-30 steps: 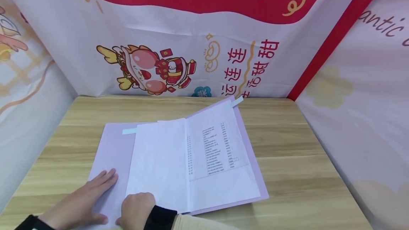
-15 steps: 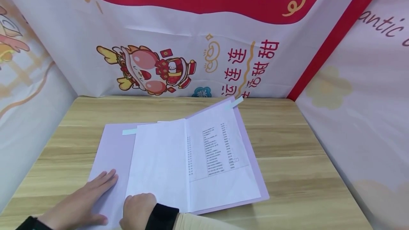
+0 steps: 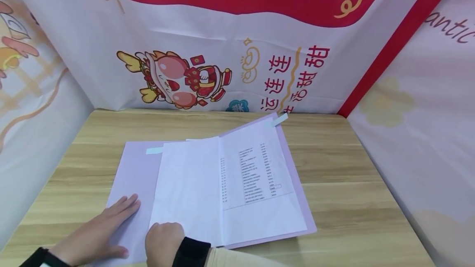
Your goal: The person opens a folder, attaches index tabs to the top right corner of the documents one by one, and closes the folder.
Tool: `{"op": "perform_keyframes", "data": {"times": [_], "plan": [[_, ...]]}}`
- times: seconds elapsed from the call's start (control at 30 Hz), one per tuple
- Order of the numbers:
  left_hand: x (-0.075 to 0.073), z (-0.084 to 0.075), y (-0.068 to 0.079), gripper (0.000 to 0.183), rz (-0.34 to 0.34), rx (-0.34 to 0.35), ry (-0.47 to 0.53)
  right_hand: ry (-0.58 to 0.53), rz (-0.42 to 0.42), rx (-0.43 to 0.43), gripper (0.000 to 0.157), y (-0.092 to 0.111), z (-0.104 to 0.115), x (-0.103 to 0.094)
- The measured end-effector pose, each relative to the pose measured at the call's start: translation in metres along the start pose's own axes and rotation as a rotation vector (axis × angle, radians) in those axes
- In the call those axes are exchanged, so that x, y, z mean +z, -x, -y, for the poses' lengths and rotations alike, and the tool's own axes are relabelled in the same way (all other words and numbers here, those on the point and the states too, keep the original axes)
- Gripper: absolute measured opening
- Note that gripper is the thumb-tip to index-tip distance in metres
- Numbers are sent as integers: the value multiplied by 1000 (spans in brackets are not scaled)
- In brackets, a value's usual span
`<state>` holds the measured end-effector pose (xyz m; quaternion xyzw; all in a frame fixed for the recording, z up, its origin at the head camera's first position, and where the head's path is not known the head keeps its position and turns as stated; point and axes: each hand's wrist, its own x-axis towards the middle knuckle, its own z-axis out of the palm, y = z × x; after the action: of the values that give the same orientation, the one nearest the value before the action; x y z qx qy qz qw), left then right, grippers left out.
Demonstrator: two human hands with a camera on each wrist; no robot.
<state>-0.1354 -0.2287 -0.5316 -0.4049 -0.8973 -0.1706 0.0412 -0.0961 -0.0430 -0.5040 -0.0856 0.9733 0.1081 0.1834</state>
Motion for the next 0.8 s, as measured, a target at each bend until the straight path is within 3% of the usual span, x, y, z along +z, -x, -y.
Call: {"op": "perform_keyframes", "data": {"times": [0.1,0.27,0.4,0.53,0.8], "plan": [[0,0,-1,106,7,-23,-6,-10,-53,-29,28,5,-4,-1],[1,0,-2,108,11,-53,6,-11,-238,-97,21,15,-13,-6],[0,-2,-2,109,78,-132,49,-29,-369,-249,18,20,-31,-16],[-2,-4,-3,110,154,-222,62,-93,-442,-367,14,29,-57,-31],[-5,-3,-6,111,213,-254,34,-175,-635,-346,17,67,-107,-60]]}}
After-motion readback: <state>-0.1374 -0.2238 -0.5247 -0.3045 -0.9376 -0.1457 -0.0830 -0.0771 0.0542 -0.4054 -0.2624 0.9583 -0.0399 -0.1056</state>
